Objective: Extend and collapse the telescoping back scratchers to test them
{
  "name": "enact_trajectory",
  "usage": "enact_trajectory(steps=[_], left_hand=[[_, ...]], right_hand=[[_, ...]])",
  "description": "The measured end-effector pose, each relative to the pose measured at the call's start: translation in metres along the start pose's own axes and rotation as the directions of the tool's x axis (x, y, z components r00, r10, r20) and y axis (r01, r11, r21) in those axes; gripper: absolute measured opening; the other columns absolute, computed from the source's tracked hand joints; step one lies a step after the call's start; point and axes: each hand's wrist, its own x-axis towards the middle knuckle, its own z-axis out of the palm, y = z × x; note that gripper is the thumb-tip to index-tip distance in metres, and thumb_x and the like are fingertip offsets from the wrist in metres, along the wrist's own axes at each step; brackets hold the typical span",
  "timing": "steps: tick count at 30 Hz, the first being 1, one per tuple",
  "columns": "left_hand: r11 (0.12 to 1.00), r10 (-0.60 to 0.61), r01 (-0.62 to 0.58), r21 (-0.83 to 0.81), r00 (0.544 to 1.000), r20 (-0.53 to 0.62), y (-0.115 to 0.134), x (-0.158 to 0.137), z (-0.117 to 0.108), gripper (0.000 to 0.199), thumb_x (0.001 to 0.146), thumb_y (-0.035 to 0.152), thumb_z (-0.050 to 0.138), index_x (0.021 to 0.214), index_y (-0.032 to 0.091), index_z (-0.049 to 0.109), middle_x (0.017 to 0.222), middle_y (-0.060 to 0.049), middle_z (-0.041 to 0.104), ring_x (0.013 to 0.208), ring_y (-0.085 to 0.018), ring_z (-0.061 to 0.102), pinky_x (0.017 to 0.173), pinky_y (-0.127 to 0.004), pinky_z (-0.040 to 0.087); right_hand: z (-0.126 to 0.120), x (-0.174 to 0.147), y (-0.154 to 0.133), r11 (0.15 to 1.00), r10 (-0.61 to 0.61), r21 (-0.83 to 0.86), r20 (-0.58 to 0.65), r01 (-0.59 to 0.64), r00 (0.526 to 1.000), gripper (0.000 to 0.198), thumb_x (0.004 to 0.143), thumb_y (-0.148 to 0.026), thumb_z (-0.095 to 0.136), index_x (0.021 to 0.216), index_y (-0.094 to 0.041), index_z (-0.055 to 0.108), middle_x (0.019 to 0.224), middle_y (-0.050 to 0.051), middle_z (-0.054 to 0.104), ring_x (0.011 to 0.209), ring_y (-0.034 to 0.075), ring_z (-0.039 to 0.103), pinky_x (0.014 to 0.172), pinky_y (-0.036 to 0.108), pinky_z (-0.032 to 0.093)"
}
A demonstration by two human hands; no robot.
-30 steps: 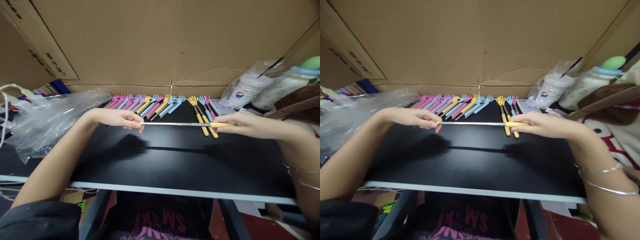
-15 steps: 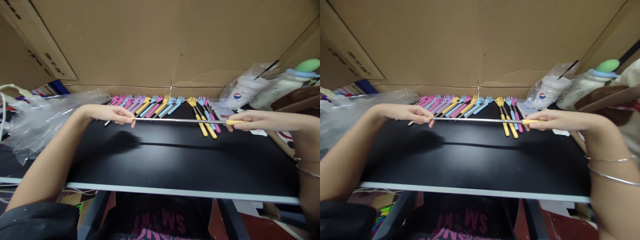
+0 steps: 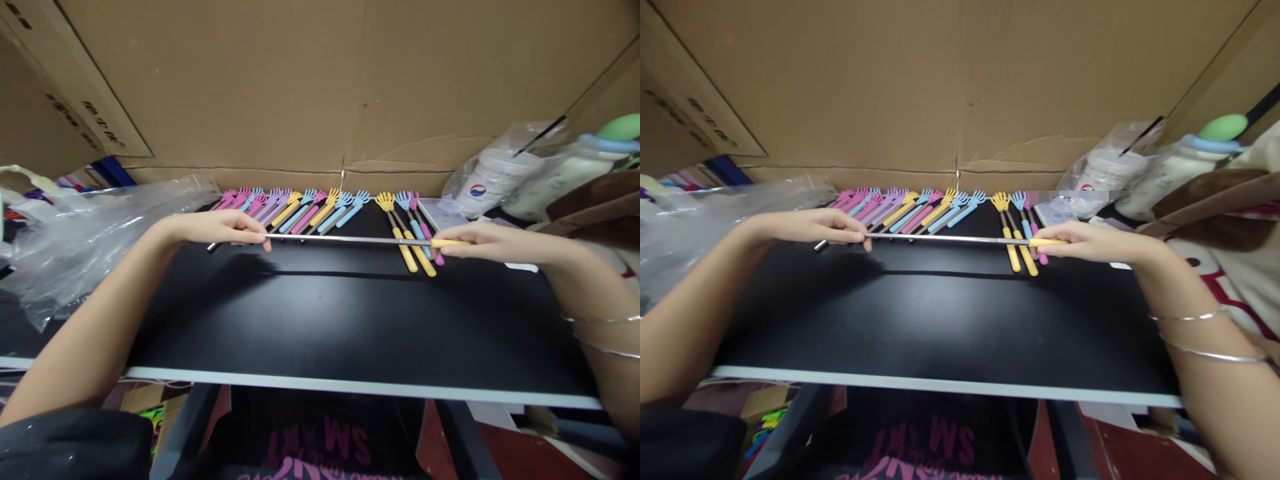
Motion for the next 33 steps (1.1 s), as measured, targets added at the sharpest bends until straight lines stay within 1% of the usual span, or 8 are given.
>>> enact_trajectory(steps=[4, 9, 13, 16, 23, 27, 30, 33], left_hand=[[1.0, 0.007, -0.007, 0.004, 0.997, -0.079, 0.0, 0.005, 0.003, 0.043, 0.092, 0.049, 0.039, 0.099, 0.021, 0.071, 0.071, 0.001, 0.058, 0.066, -0.011, 0.05, 0.059, -0.018, 0.037], [0.99, 0.134, -0.136, -0.033, 0.99, -0.051, 0.032, 0.022, 0.026, 0.041, 0.094, 0.045, 0.039, 0.098, 0.02, 0.071, 0.086, 0.0, 0.068, 0.074, -0.011, 0.057, 0.066, -0.017, 0.039], [0.97, 0.106, -0.035, 0.241, 0.952, -0.288, 0.052, 0.032, 0.046, 0.039, 0.095, 0.045, 0.039, 0.09, 0.023, 0.071, 0.072, 0.002, 0.067, 0.064, -0.011, 0.057, 0.06, -0.02, 0.032], [0.932, 0.149, 0.003, 0.364, 0.909, -0.389, 0.052, 0.035, 0.052, 0.041, 0.096, 0.045, 0.038, 0.087, 0.021, 0.07, 0.066, 0.001, 0.066, 0.059, -0.012, 0.055, 0.057, -0.021, 0.03], [0.895, 0.279, -0.073, 0.441, 0.862, -0.423, 0.066, 0.043, 0.07, 0.029, 0.096, 0.035, 0.044, 0.088, 0.021, 0.069, 0.075, 0.0, 0.072, 0.066, -0.013, 0.063, 0.057, -0.021, 0.031], [0.88, 0.304, -0.068, 0.469, 0.84, -0.45, 0.084, 0.048, 0.086, 0.028, 0.096, 0.033, 0.043, 0.087, 0.022, 0.067, 0.075, 0.001, 0.071, 0.067, -0.013, 0.065, 0.054, -0.022, 0.031], [0.862, 0.308, -0.024, 0.506, 0.818, -0.485, 0.09, 0.05, 0.091, 0.028, 0.096, 0.036, 0.043, 0.086, 0.022, 0.065, 0.07, 0.001, 0.069, 0.063, -0.013, 0.064, 0.051, -0.023, 0.028], [0.824, 0.356, -0.033, 0.566, 0.806, -0.473, 0.089, 0.05, 0.088, 0.028, 0.096, 0.037, 0.042, 0.088, 0.021, 0.064, 0.069, 0.001, 0.068, 0.062, -0.013, 0.064, 0.05, -0.024, 0.027]], right_hand=[[0.004, 0.005, 0.001, 0.999, -0.037, -0.009, -0.057, 0.037, 0.998, 0.041, 0.092, -0.052, 0.041, 0.086, -0.016, 0.06, 0.082, 0.005, 0.059, 0.076, 0.014, 0.052, 0.07, 0.027, 0.036], [0.025, 0.022, -0.017, 0.986, -0.139, -0.108, -0.127, 0.125, 0.982, 0.04, 0.092, -0.052, 0.042, 0.093, -0.018, 0.063, 0.078, 0.003, 0.065, 0.064, 0.012, 0.056, 0.06, 0.024, 0.038], [0.043, 0.031, -0.029, 0.945, -0.197, -0.315, -0.338, 0.087, 0.92, 0.035, 0.092, -0.05, 0.042, 0.09, -0.022, 0.062, 0.063, -0.002, 0.065, 0.048, 0.009, 0.054, 0.053, 0.021, 0.035], [0.047, 0.031, -0.028, 0.908, -0.236, -0.417, -0.41, 0.049, 0.881, 0.035, 0.094, -0.049, 0.04, 0.086, -0.023, 0.062, 0.056, -0.004, 0.062, 0.046, 0.009, 0.054, 0.05, 0.02, 0.033], [0.069, 0.039, -0.044, 0.737, -0.421, -0.675, -0.449, 0.01, 0.788, 0.045, 0.097, -0.051, 0.029, 0.092, -0.022, 0.064, 0.06, 0.0, 0.065, 0.048, 0.013, 0.058, 0.048, 0.023, 0.029], [0.084, 0.043, -0.06, 0.705, -0.449, -0.709, -0.45, -0.004, 0.772, 0.043, 0.098, -0.047, 0.029, 0.09, -0.022, 0.063, 0.061, 0.0, 0.066, 0.053, 0.013, 0.061, 0.049, 0.022, 0.028], [0.083, 0.043, -0.064, 0.674, -0.502, -0.739, -0.452, 0.006, 0.737, 0.043, 0.099, -0.046, 0.03, 0.086, -0.02, 0.062, 0.059, 0.0, 0.065, 0.05, 0.011, 0.059, 0.048, 0.022, 0.025], [0.078, 0.04, -0.063, 0.654, -0.517, -0.756, -0.436, 0.012, 0.737, 0.043, 0.099, -0.046, 0.03, 0.083, -0.02, 0.061, 0.057, -0.001, 0.063, 0.048, 0.01, 0.056, 0.047, 0.022, 0.024]])
